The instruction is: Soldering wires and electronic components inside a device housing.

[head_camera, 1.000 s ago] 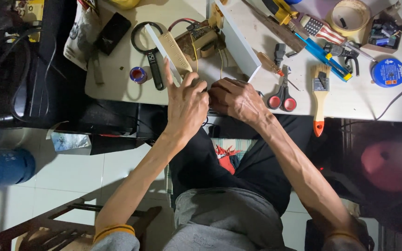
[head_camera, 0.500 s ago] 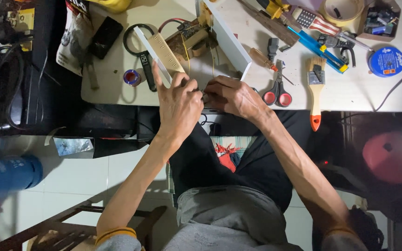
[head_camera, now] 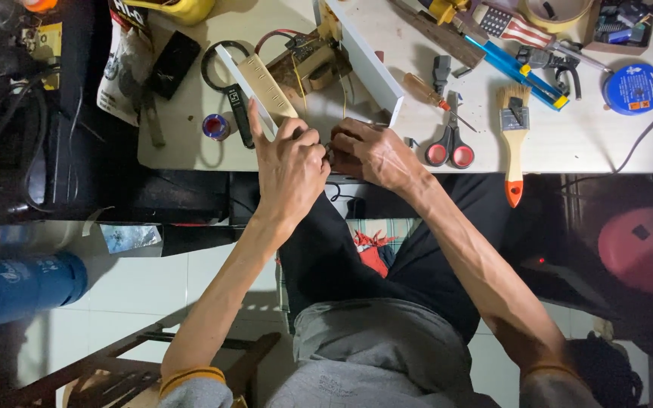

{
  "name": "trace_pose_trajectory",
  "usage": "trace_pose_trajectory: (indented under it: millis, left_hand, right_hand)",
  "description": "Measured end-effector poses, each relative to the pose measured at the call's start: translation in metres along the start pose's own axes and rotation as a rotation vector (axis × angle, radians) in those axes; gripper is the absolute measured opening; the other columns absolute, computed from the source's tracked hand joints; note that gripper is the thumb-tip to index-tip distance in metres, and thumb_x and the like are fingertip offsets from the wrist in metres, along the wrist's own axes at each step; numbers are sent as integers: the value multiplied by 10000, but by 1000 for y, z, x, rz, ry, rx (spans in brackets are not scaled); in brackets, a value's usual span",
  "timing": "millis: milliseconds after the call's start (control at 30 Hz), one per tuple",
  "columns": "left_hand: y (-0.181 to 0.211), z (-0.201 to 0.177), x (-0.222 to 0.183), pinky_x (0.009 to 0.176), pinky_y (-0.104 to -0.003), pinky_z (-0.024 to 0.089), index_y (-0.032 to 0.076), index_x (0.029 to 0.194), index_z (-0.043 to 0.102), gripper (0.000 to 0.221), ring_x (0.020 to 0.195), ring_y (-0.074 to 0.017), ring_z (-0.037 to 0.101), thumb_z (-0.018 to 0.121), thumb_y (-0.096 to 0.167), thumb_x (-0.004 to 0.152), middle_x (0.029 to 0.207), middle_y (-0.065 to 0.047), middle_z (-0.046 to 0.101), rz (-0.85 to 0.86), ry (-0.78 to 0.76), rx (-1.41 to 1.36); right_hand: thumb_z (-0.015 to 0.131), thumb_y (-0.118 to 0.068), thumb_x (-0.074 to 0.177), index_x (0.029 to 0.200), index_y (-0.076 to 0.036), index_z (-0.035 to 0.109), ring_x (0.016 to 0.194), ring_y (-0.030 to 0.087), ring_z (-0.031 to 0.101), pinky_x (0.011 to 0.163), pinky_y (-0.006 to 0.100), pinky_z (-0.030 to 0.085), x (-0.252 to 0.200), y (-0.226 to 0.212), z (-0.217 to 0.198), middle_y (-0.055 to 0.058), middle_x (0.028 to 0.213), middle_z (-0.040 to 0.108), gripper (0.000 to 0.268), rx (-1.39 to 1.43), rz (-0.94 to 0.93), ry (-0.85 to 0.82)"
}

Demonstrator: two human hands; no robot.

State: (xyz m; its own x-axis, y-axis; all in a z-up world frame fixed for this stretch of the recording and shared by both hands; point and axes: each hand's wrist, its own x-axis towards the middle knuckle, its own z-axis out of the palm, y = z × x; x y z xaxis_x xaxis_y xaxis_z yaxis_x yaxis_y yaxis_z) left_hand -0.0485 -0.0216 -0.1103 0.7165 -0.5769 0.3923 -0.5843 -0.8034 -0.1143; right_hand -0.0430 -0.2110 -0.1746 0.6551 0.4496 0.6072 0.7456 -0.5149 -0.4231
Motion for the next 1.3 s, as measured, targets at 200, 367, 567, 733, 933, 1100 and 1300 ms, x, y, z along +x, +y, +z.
trace_pose_trajectory:
  millis: [200, 367, 567, 733, 933, 1100, 1300]
  left_hand:
    - [0, -4, 1, 1209, -759, 76, 137, 816, 811, 153, 1025, -178, 591, 902, 218, 723, 847, -1, 747, 38, 26, -9]
    - [-2, -4, 0, 1212, -750, 77, 111, 834, 815, 145, 1048, -180, 596, 901, 211, 773, 862, -19, 754, 40, 36, 3]
    - [-3, -6, 0, 1208, -744, 80, 131, 848, 821, 129, 1085, -165, 608, 898, 230, 818, 887, -12, 763, 57, 20, 32]
    - [-8, 4, -3, 1210, -768, 56, 146, 845, 807, 135, 1092, -187, 593, 898, 227, 787, 888, -10, 750, 74, 13, 9]
    - [-6, 3, 0, 1214, -765, 39, 142, 823, 800, 150, 1080, -196, 595, 901, 210, 735, 870, -9, 751, 61, -20, -4]
    - [-7, 6, 0, 1207, -773, 55, 132, 818, 800, 201, 1076, -204, 591, 918, 215, 678, 874, -13, 752, 79, -22, -23]
    - [-6, 3, -1, 1196, -778, 40, 116, 826, 805, 188, 1082, -229, 612, 911, 163, 678, 897, -34, 763, 73, -36, -21]
  right_hand:
    - [499, 120, 846, 1100, 37, 759, 853, 461, 719, 716, 515, 604, -5, 4, 3, 248, 1268, 673, 373, -12, 42, -41]
    - [690, -87, 912, 991, 23, 757, 790, 413, 715, 674, 478, 582, 15, -11, -15, 217, 1056, 680, 151, -24, -68, 37]
    - [735, -269, 989, 999, -104, 738, 809, 321, 701, 687, 430, 578, 1, 14, 11, 123, 978, 647, 165, 1, -124, 69]
    - [725, -245, 981, 1010, -58, 723, 793, 362, 703, 675, 459, 574, 4, 6, 5, 195, 946, 662, 189, 42, -109, 56]
    - [757, -287, 944, 1057, -84, 730, 844, 350, 704, 696, 437, 560, -1, 16, 22, 168, 987, 660, 234, 2, -128, 123]
    - [758, -383, 957, 1095, -93, 734, 880, 360, 691, 699, 441, 547, -2, 16, 28, 160, 1003, 662, 322, -13, -139, 166]
    - [674, -326, 1036, 1032, -40, 722, 821, 335, 652, 678, 404, 491, 5, 2, 23, 144, 935, 639, 290, -79, -183, 221]
